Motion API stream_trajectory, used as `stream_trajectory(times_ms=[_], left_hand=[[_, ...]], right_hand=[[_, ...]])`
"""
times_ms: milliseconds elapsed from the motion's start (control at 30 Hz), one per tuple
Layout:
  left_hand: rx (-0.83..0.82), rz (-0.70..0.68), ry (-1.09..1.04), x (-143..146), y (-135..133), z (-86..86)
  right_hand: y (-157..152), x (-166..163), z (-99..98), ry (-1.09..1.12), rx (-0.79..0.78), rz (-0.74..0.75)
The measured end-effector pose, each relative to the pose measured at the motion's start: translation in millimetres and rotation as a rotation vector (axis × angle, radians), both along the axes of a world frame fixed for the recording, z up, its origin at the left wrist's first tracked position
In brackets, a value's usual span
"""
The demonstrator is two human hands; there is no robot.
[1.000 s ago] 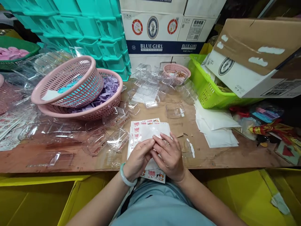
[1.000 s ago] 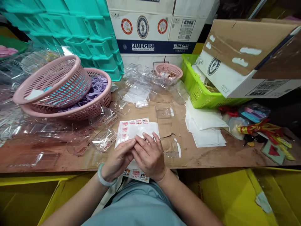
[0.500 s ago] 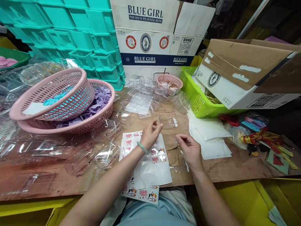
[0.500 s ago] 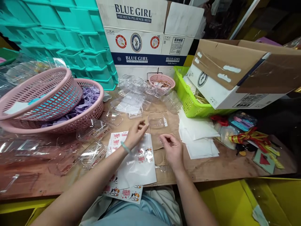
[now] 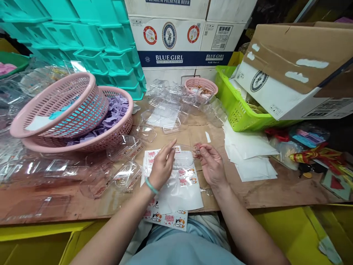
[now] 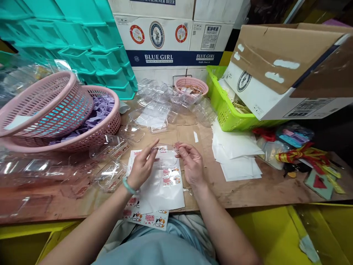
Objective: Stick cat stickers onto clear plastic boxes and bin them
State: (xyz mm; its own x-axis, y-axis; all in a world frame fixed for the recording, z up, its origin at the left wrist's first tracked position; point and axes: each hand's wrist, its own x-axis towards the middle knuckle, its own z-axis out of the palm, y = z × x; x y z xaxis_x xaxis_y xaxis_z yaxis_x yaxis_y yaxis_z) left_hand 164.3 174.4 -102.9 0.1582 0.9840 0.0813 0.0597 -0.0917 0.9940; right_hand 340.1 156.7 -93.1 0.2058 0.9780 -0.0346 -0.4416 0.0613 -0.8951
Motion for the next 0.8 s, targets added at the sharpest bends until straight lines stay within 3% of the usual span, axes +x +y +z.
stream_trajectory(times_ms=[67, 133, 233, 500, 800], left_hand=[[-0.222, -0.009, -0.152, -20.0, -23.6, -2.3], [-0.325, -0.004, -0.25, -35.1, -38.9, -6.1], [-0.275, -0.002, -0.284, -50.0, -50.5, -13.5], [-0.186, -0.155, -0.339, -66.6, -58.2, -31.9], [-0.178, -0.191, -0.395, -72.3, -56.1, -38.2]], right_hand=[[-7.5, -16.0, -5.5, -0.027, -0.039, 0.051], [-14.9, -27.5, -8.4, -0.055, -0.077, 0.105], [-22.7, -36.1, -2.1, -0.165, -0.114, 0.202], [-26.4, -42.5, 31.8, -0.548, -0.173, 0.596], [-24.8, -51.6, 40.1, -0.708, -0.175, 0.63]])
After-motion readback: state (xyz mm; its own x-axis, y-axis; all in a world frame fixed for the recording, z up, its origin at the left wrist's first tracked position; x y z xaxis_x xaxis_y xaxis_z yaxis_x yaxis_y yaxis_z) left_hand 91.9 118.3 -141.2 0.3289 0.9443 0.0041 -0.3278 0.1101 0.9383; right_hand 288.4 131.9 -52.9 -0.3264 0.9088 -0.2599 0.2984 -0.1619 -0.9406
